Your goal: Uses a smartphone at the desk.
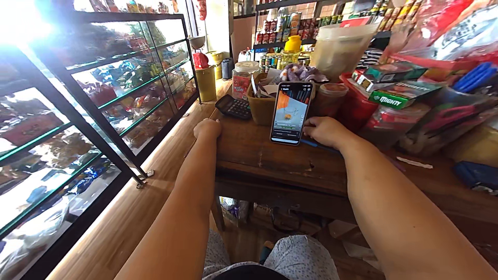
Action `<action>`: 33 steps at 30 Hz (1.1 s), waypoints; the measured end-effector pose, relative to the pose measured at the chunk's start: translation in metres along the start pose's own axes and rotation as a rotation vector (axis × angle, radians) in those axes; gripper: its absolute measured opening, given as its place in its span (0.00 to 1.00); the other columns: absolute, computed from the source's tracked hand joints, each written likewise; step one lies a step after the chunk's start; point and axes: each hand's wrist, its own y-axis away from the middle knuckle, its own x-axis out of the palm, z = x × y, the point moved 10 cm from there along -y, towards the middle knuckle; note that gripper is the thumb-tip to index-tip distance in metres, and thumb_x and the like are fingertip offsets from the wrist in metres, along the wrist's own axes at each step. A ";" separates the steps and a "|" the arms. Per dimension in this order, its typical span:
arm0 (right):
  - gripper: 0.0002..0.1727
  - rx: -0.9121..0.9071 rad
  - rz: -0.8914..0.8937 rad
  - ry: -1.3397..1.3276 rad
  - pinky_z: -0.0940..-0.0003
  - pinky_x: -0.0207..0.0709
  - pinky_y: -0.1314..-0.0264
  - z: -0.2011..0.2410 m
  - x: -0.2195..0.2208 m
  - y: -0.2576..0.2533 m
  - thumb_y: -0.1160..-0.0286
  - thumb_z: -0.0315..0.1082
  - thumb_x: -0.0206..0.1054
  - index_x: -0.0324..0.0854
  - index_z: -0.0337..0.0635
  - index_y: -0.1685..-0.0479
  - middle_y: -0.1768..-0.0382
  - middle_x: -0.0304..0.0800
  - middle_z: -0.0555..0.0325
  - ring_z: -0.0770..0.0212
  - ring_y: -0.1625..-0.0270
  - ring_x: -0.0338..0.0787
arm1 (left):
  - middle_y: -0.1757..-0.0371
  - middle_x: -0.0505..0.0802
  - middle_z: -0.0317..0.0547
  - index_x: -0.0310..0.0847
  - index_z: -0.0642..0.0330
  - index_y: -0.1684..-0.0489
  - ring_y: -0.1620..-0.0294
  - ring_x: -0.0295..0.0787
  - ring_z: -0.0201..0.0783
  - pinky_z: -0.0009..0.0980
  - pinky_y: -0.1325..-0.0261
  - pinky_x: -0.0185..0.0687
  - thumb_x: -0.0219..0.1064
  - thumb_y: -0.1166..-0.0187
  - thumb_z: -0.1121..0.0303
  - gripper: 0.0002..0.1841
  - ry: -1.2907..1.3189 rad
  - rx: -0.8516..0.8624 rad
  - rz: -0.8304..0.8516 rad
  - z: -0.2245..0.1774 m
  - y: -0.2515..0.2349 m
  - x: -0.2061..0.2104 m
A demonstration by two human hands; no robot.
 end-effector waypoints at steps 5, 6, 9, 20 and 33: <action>0.14 0.001 0.002 -0.010 0.37 0.75 0.39 0.003 -0.001 0.002 0.09 0.35 0.60 0.87 0.34 0.45 0.52 0.91 0.38 0.41 0.48 0.88 | 0.30 0.87 0.63 0.83 0.66 0.35 0.26 0.82 0.60 0.66 0.32 0.75 0.44 0.10 0.40 0.36 -0.001 0.015 0.008 0.000 0.000 0.000; 0.14 -0.004 -0.003 -0.008 0.37 0.75 0.40 0.000 0.000 0.000 0.09 0.35 0.60 0.87 0.35 0.46 0.53 0.91 0.40 0.43 0.50 0.88 | 0.29 0.86 0.63 0.83 0.65 0.34 0.26 0.82 0.60 0.66 0.32 0.75 0.44 0.10 0.40 0.35 -0.002 0.010 0.007 0.000 -0.001 0.001; 0.13 -0.003 -0.009 -0.004 0.39 0.76 0.43 -0.002 0.000 -0.001 0.10 0.35 0.60 0.88 0.37 0.47 0.56 0.91 0.42 0.45 0.52 0.88 | 0.29 0.86 0.63 0.83 0.65 0.35 0.25 0.82 0.60 0.66 0.31 0.75 0.45 0.10 0.40 0.35 0.009 0.001 0.009 0.000 -0.001 0.001; 0.14 0.019 -0.008 -0.021 0.39 0.75 0.42 0.001 -0.001 0.002 0.09 0.36 0.60 0.87 0.35 0.47 0.56 0.90 0.41 0.45 0.52 0.87 | 0.31 0.88 0.62 0.84 0.65 0.37 0.28 0.84 0.58 0.64 0.34 0.77 0.47 0.10 0.41 0.33 0.023 -0.012 0.017 0.001 0.005 -0.003; 0.15 -0.003 -0.004 -0.019 0.37 0.75 0.41 0.003 -0.001 0.003 0.09 0.36 0.61 0.87 0.33 0.47 0.54 0.90 0.39 0.42 0.50 0.88 | 0.25 0.82 0.69 0.83 0.71 0.36 0.20 0.75 0.65 0.69 0.24 0.67 0.44 0.08 0.43 0.35 0.041 0.018 0.027 -0.003 0.013 -0.004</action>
